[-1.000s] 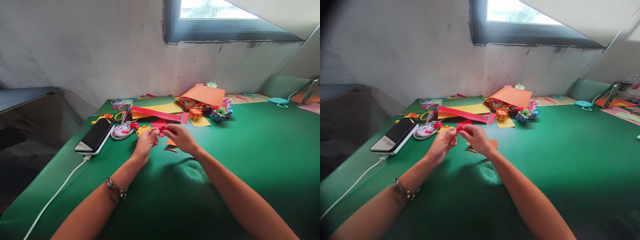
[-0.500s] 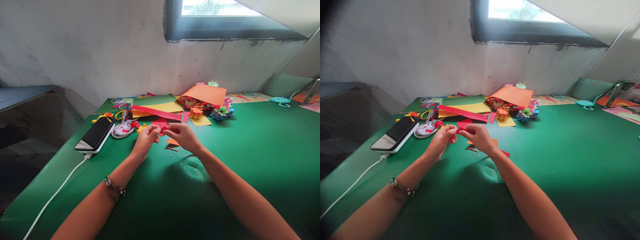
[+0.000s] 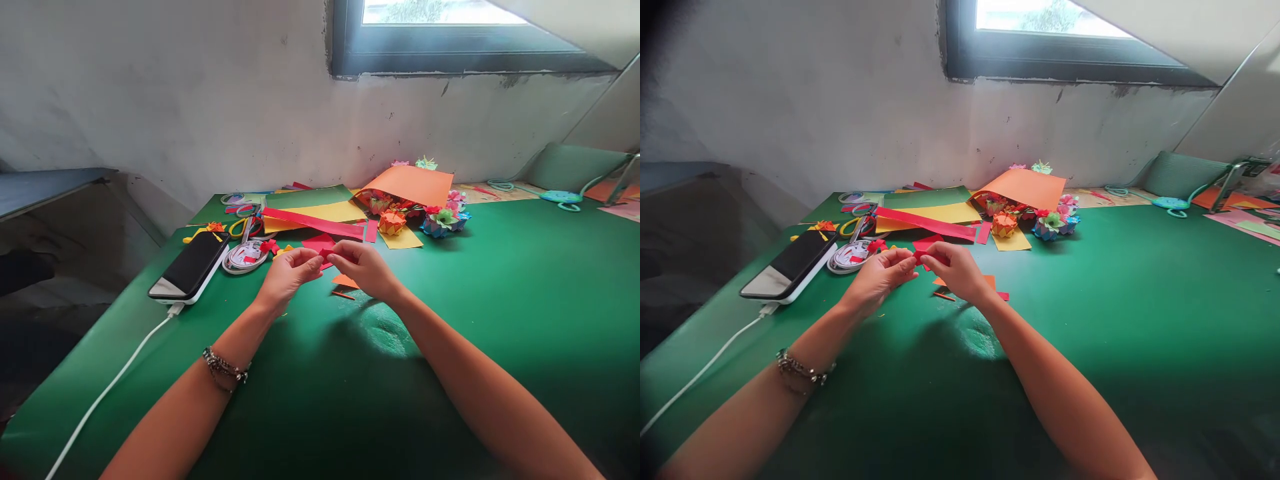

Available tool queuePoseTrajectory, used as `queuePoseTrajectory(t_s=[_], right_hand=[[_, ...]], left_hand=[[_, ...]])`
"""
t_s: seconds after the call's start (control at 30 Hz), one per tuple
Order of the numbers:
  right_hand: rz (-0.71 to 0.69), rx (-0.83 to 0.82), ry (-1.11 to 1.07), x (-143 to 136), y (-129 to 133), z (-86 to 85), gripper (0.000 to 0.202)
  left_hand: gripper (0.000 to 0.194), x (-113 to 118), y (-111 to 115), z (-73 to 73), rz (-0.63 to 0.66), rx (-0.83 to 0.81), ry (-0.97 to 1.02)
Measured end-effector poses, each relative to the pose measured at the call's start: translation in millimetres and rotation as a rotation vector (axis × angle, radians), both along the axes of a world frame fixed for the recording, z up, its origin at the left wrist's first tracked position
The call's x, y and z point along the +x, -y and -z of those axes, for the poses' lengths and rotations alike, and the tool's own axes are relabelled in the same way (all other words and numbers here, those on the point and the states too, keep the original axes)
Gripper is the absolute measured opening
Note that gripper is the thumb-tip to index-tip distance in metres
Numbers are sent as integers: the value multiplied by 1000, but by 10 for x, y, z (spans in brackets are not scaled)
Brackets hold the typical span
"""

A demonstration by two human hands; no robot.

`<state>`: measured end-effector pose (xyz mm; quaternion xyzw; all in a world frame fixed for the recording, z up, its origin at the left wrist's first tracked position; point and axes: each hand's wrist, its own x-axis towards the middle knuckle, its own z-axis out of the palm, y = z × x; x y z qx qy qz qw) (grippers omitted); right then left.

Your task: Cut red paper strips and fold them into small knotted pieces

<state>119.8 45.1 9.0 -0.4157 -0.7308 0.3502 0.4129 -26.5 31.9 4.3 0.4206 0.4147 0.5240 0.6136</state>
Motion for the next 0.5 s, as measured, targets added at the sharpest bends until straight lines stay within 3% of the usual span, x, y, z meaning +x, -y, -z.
queuePoseTrajectory(t_s=[0.23,0.5], right_hand=[[38,79,22,6,13,-7,20],[38,61,-4,11,28,-26,14]], left_hand=[[17,-6,1,-48,43,-143,78],[11,50,21,-51,29,-143,155]])
